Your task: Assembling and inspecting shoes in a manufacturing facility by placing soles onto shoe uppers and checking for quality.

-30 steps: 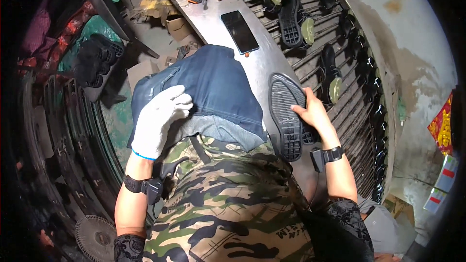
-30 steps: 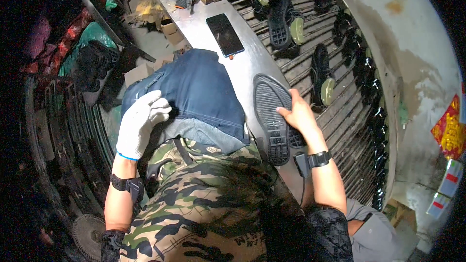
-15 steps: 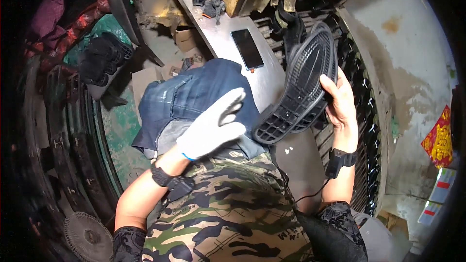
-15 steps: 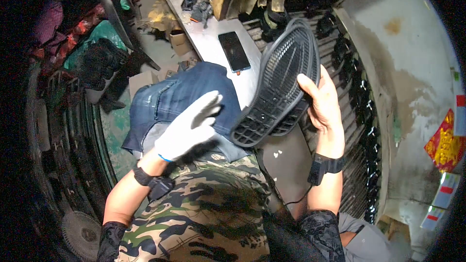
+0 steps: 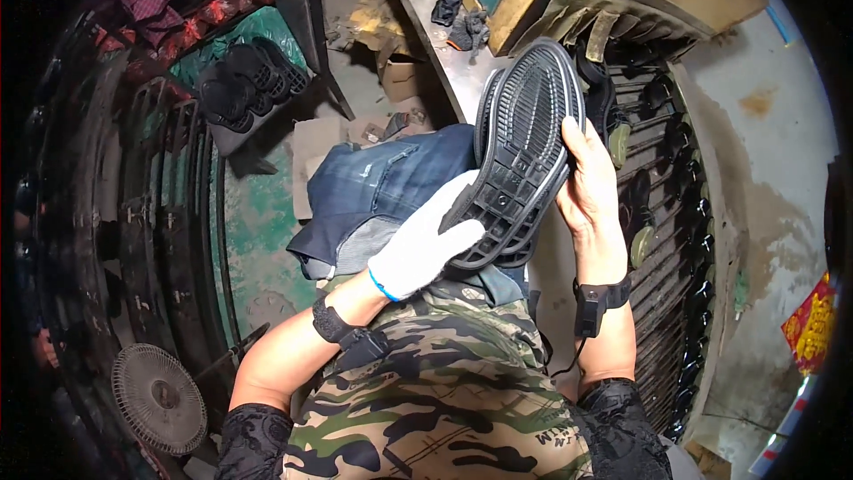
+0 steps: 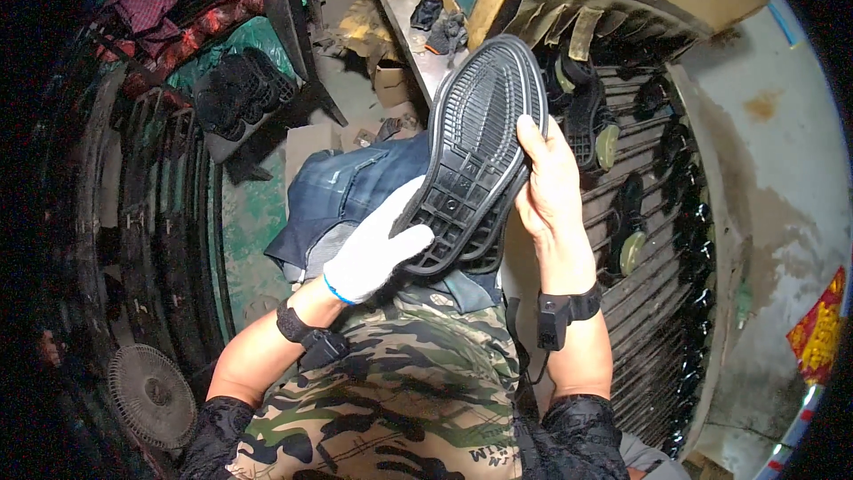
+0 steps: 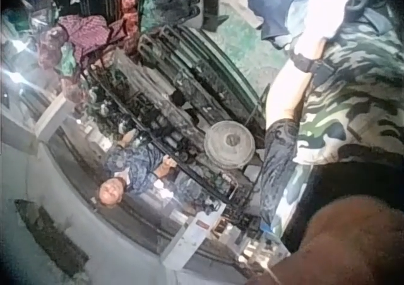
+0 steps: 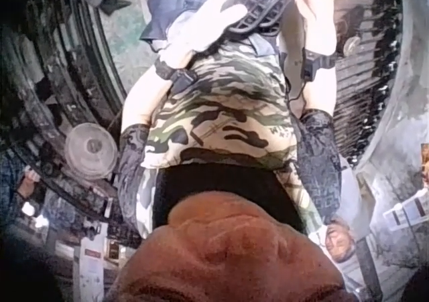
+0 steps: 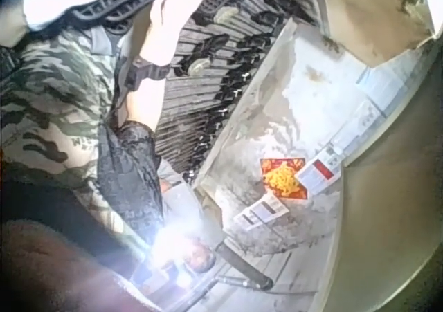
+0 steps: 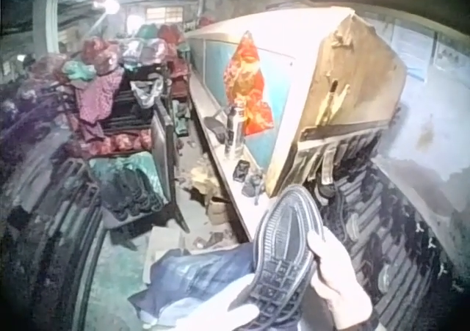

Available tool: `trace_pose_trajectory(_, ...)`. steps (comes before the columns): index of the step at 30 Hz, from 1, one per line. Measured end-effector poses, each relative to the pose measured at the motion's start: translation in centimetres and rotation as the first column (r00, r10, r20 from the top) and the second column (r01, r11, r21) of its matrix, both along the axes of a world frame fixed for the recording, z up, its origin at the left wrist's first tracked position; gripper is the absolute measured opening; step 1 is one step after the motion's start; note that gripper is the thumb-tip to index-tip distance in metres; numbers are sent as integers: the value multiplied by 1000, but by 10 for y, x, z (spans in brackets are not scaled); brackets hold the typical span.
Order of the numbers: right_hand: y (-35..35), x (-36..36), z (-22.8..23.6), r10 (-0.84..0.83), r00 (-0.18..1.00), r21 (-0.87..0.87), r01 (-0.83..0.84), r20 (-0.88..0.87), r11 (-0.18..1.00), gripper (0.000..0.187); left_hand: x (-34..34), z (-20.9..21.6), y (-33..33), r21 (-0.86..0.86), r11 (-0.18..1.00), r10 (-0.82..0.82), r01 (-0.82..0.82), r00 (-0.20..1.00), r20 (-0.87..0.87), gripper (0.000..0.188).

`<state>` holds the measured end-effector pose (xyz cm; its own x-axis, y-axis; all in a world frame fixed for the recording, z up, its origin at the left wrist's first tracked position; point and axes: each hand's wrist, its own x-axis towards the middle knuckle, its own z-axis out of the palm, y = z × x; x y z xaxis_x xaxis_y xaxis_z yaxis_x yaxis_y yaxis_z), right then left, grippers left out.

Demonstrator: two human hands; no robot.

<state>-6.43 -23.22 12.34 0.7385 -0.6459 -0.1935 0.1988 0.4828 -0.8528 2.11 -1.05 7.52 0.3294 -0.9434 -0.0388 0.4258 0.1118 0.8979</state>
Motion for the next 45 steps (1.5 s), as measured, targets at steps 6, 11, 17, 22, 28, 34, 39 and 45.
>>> trace_pose_trajectory(6, 6, 3, 3, -17, 1000, -15, 17, 9, 1000, 29, -1, 0, 2, 27, 999, 20, -18, 996, -87, 70)
trace_pose_trajectory(11, 3, 2, -5, -26, 1000, -79, 26, 2, 997, 34, -1, 6, 2, -7, 1000, 20, -23, 957, -290, 67)
trace_pose_trajectory(17, 9, 7, -2, -14, 1000, -77, 14, 6, 997, 37, 4, -5, 9, -73, 997, -31, -17, 792, -610, 57)
trace_pose_trajectory(22, 9, 9, -5, -1, 1000, -63, 3, 30, 998, 37, 4, -10, 8, -80, 996, -23, -39, 752, -659, 54)
trace_pose_trajectory(28, 10, 9, -6, 10, 999, -43, -8, 39, 999, 38, 6, -8, 6, -57, 998, -25, -13, 796, -604, 57)
trace_pose_trajectory(34, 12, 9, -9, 7, 1000, -53, -6, 24, 999, 40, 6, -10, 6, -14, 1000, -5, -4, 823, -569, 59)
trace_pose_trajectory(39, 20, 12, -7, -9, 1000, -85, 10, 13, 996, 36, 9, -16, 8, 40, 999, 13, 6, 892, -452, 60)
trace_pose_trajectory(45, 11, -5, -28, 20, 997, 40, -23, 73, 999, 37, 5, -28, 12, -98, 995, -80, 10, 661, -746, 59)
